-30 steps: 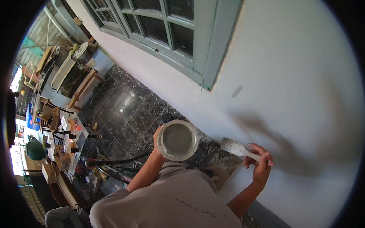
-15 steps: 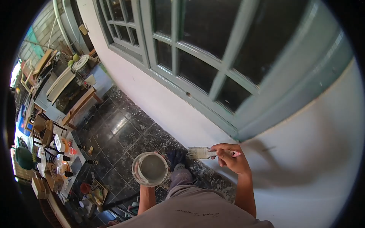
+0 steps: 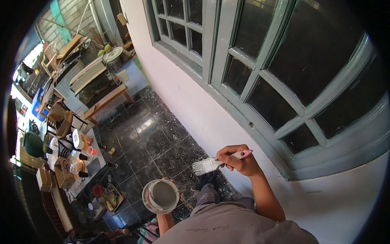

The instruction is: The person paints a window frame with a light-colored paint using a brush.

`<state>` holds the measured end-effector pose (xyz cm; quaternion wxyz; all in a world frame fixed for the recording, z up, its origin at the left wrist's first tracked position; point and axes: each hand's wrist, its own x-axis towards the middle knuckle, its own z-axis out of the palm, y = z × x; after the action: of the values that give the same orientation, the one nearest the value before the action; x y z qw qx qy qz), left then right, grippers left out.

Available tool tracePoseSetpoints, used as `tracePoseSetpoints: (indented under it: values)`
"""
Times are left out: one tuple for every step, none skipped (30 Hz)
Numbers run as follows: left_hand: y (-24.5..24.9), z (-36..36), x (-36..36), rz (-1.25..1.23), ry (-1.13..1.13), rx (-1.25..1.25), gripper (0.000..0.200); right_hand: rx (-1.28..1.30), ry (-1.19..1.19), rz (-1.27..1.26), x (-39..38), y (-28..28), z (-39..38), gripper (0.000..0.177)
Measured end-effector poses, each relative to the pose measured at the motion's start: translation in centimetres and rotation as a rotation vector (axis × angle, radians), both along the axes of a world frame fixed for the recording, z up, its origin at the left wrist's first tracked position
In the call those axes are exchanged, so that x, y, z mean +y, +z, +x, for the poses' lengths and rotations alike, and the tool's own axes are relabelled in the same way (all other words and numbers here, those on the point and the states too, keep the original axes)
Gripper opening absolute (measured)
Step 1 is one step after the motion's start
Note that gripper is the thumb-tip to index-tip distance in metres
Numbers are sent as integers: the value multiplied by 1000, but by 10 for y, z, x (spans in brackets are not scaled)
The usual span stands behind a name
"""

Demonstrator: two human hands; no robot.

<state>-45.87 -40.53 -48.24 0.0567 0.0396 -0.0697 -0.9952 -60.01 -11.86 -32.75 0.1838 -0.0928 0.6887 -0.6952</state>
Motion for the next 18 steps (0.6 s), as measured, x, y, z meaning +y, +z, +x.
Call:
tracePoseSetpoints:
  values:
    - [-4, 0, -3, -6, 6, -27, 61, 19, -5, -31, -2, 3, -1, 20]
    - [-15, 0, -7, -10, 9, -53, 70, 43, -38, -66, 0, 1, 1, 23]
    - [-12, -2, -6, -10, 12, -78, 79, 26, -110, -94, 4, 0, 4, 24]
    - [-8, -3, -6, 68, 12, -92, 78, 10, -180, -119, 9, 1, 6, 25]
    - [-5, -7, -7, -8, -22, -63, 77, -9, -249, -144, 13, 2, 8, 27]
    - [1, -12, -9, -86, -55, -36, 77, 17, -293, -111, 17, 7, 10, 29]
    - [15, -20, -8, -166, -87, -10, 77, 31, -332, -163, 22, 5, 10, 29]
    - [31, -25, -3, -92, -164, 47, 75, 39, -360, -217, 27, 3, 9, 29]
    - [38, -29, 1, -40, -192, 35, 74, 46, -387, -272, 30, 3, 9, 29]
    - [43, -32, 3, 10, -219, 23, 74, 51, -405, -285, 30, 5, 8, 29]
    - [47, -35, 5, 58, -246, 14, 74, 57, -423, -301, 28, 6, 6, 29]
    - [57, -36, 9, 49, -245, -10, 74, 67, -441, -317, 27, 7, 3, 30]
    - [59, -38, 10, 38, -238, -29, 73, 61, -426, -339, 24, 6, -1, 30]
    - [59, -40, 11, 29, -233, -45, 72, 58, -412, -359, 22, 4, -4, 30]
    - [58, -44, 13, 22, -232, -61, 71, 57, -401, -377, 19, 3, -9, 30]
    - [59, -47, 15, 12, -216, -98, 68, 45, -364, -375, 17, 2, -14, 32]
    - [54, -52, 14, 4, -208, -90, 68, 31, -366, -372, 13, -2, -20, 33]
    - [51, -58, 13, -3, -203, -83, 68, 29, -356, -373, 9, -4, -26, 34]
